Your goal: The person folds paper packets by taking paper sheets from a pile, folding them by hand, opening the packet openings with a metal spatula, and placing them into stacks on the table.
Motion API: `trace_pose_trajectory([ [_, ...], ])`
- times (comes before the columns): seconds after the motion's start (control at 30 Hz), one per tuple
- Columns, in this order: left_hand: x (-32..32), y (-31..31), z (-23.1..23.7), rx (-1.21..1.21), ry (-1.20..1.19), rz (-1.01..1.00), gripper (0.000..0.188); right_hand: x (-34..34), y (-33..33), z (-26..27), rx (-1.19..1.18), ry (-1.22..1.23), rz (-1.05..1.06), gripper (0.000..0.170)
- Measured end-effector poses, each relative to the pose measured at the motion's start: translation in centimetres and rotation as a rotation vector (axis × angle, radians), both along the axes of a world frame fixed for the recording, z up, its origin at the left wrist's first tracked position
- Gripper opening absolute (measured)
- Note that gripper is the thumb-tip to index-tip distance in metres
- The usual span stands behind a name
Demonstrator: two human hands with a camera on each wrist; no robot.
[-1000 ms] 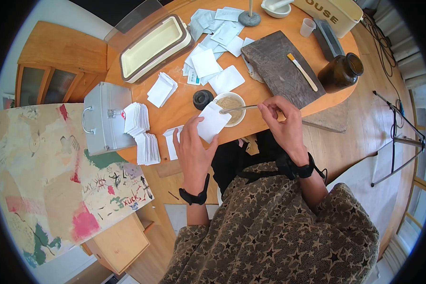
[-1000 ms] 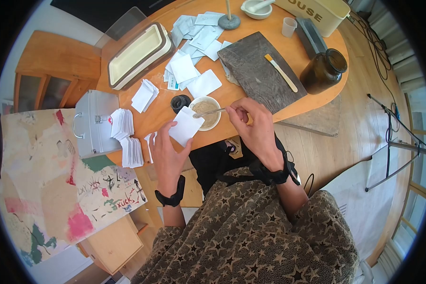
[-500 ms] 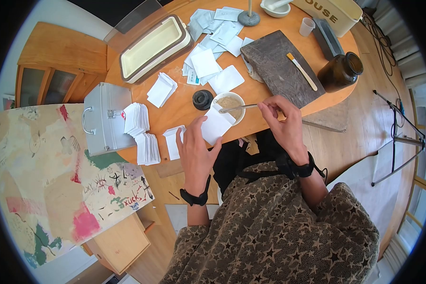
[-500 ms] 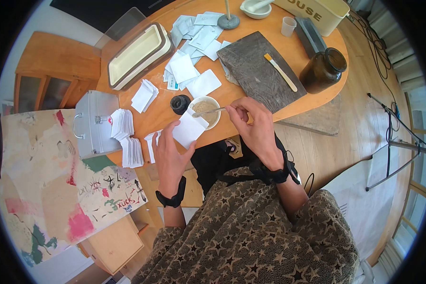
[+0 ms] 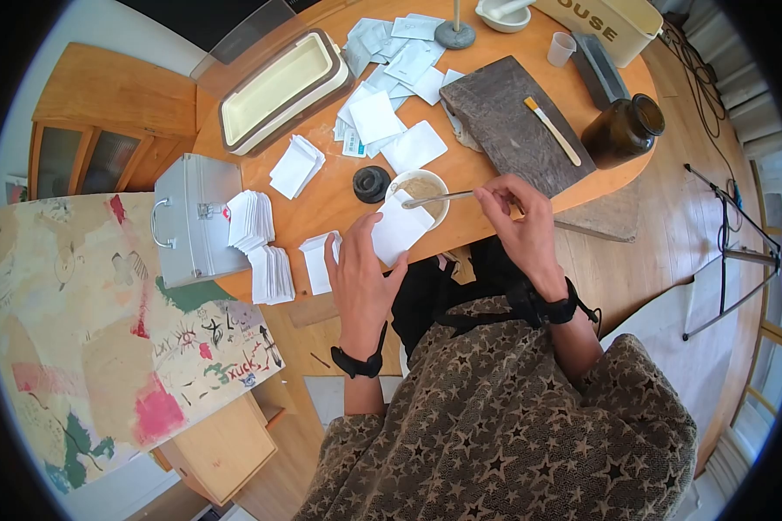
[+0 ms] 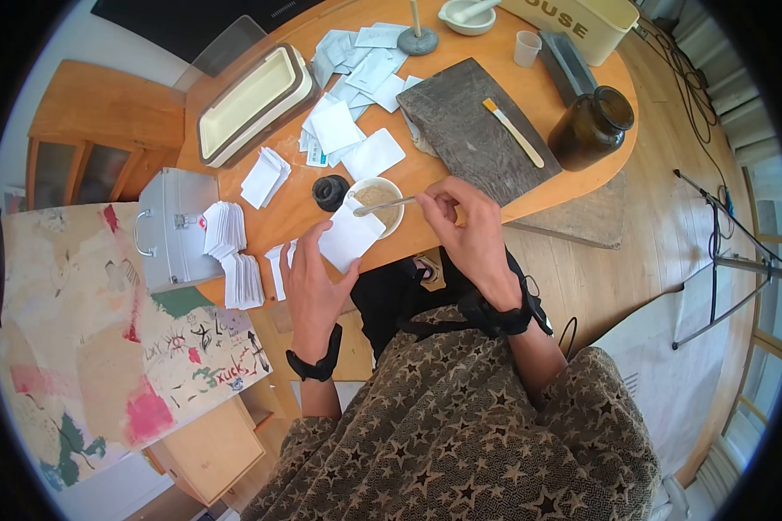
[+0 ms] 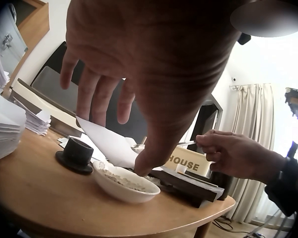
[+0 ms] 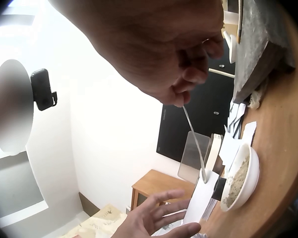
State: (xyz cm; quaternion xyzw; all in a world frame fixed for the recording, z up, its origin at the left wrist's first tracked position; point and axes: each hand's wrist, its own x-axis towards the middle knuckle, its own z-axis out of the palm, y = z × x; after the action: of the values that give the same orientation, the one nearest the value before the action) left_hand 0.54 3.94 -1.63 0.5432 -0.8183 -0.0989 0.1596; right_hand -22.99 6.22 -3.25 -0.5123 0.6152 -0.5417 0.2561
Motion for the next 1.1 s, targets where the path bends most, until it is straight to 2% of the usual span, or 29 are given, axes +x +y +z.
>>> trace_pose_trajectory([
  [0.23,-0.1,-0.4,-0.1,0.046,0.041,-0.013,0.073,-0.2,0.0,0.3,0.016,-0.029,-0.006,0.012],
  [0.3,-0.2,-0.6,-0.2,0.134,0.142,-0.022,0.077,-0.4,0.1,0.5,0.019,-0.029,-0.007,0.012],
  [0.4,-0.2,-0.7,-0.4,0.119,0.161,-0.056,0.082,-0.4,0.2,0.8,0.027,-0.023,-0.004,0.012],
  [0.53,-0.3,-0.8,-0.4,0.098,0.143,-0.055,0.082,-0.5,0.3,0.6,0.029,-0.004,-0.003,0.012],
  [0.9,0.0,-1.1,-0.5,0.237,0.199,-0.013,0.082,-0.9,0.3,0.7,0.034,-0.012,0.004,0.014],
  [1.1,0.1,-1.0,-0.6,0.2,0.197,-0.034,0.083,-0.9,0.4,0.7,0.048,-0.018,0.007,0.014],
])
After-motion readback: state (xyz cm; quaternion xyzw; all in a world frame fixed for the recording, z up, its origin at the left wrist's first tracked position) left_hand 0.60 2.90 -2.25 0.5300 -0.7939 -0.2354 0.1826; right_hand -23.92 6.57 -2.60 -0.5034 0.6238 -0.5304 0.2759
